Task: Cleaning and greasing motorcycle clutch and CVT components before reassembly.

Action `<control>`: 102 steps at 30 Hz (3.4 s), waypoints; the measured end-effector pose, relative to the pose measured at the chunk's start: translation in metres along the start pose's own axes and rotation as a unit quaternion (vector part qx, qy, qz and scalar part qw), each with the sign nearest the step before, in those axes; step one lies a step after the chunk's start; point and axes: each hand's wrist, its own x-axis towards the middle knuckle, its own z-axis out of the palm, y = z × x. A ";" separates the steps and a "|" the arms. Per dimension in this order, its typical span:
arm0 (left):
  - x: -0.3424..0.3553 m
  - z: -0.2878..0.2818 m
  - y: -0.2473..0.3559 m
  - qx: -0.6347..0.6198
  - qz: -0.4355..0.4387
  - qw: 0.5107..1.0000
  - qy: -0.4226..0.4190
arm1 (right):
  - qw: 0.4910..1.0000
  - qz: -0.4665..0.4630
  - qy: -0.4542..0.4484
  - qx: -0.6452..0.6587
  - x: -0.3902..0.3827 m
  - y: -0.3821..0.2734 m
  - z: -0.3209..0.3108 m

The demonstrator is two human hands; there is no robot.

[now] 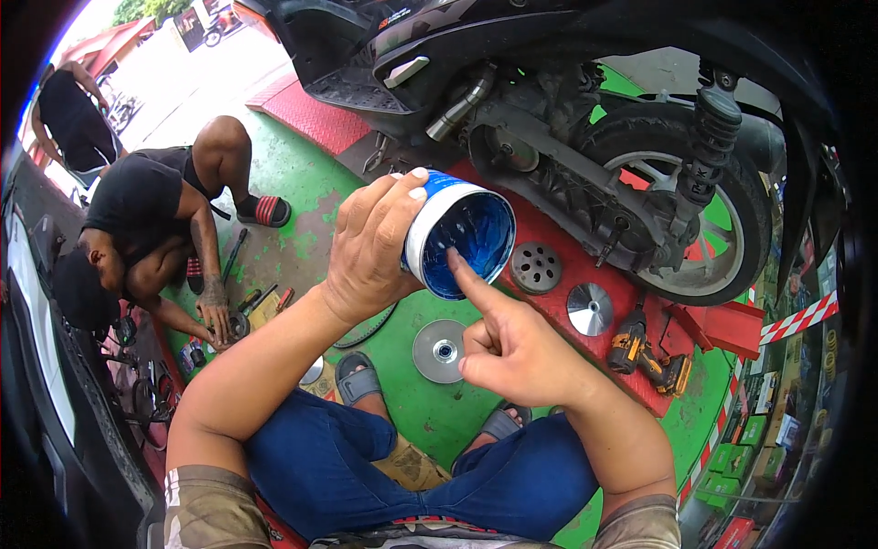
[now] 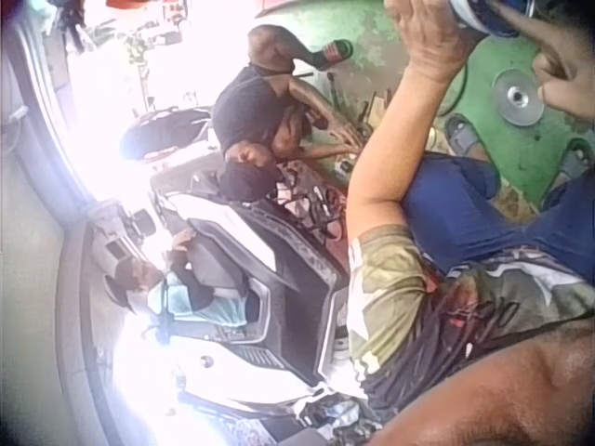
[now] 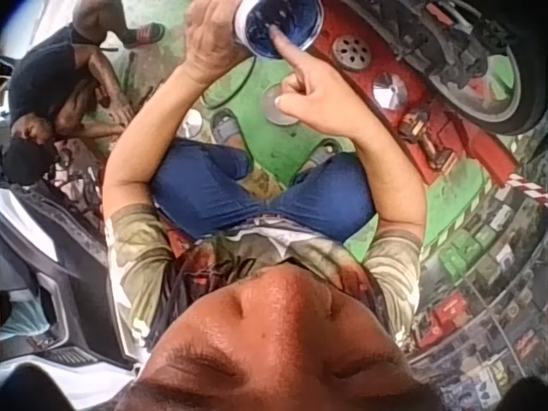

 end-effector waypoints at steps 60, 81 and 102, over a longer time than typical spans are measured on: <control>0.016 0.002 0.040 -0.072 -0.037 0.994 -0.073 | 0.830 -0.203 0.277 -0.439 0.002 -0.002 -0.037; 0.032 0.015 0.057 -0.074 -0.071 0.993 -0.051 | 0.803 -0.187 0.243 -0.511 -0.007 -0.044 -0.044; 0.008 -0.004 0.038 -0.221 -0.340 0.862 -0.304 | 0.722 0.199 0.354 -0.560 -0.113 0.364 -0.090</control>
